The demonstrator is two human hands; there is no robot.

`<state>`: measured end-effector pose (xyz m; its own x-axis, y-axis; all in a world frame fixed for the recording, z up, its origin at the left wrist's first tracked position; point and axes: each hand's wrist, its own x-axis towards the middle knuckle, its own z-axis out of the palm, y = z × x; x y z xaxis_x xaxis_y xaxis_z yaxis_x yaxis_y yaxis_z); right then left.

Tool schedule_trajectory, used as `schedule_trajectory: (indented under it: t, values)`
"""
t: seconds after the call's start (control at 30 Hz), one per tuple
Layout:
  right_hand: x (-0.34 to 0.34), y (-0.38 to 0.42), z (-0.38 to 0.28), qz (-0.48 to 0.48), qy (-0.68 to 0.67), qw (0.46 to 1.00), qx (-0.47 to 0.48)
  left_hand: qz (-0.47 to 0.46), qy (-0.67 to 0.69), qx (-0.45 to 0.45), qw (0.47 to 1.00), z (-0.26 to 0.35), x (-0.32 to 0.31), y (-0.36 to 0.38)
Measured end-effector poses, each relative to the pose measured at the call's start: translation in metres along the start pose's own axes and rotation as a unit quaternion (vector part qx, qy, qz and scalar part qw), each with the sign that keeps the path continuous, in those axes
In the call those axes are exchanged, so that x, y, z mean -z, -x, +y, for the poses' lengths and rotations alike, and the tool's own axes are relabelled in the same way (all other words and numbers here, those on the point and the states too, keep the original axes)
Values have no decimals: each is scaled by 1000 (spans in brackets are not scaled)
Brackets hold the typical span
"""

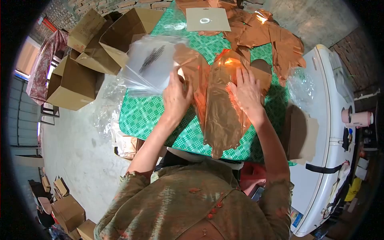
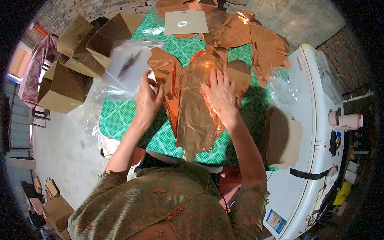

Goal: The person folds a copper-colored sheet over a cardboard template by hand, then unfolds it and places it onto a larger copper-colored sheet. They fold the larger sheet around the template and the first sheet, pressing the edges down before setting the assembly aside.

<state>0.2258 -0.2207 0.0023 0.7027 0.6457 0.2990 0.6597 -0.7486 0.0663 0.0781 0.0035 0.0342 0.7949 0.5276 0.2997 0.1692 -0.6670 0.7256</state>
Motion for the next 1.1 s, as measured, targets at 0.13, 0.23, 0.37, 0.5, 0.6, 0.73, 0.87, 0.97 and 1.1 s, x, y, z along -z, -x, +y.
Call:
schedule_trajectory:
  t: [0.13, 0.23, 0.37, 0.5, 0.6, 0.73, 0.87, 0.97, 1.1]
  values:
    - [-4, 4, 1, 5, -19, 1000, 8, 36, -97, -214, 971, 7, -3, 6]
    - [-2, 2, -1, 11, -33, 999, 5, -46, -127, -338, 931, 21, -32, 12]
    - [3, 3, 1, 9, -55, 998, 2, -166, -167, -328, 915, 13, -65, 30]
    - [3, 5, 8, 45, -47, 998, -8, -150, -190, -322, 915, 7, -74, 37]
    - [-25, 5, 34, 128, 1, 991, -26, -156, -188, -317, 916, 6, -73, 38]
    - [-42, 12, 71, 21, 148, 984, -99, -164, -189, -318, 915, 5, -73, 38]
    - [-14, 0, 71, 117, 200, 971, -65, -166, -200, -318, 912, 6, -73, 38]
    - [5, -23, 33, 156, 42, 986, 49, -170, -204, -319, 910, 7, -71, 38]
    - [-5, -46, -8, 73, -90, 978, 175, -171, -199, -314, 913, 7, -72, 38]
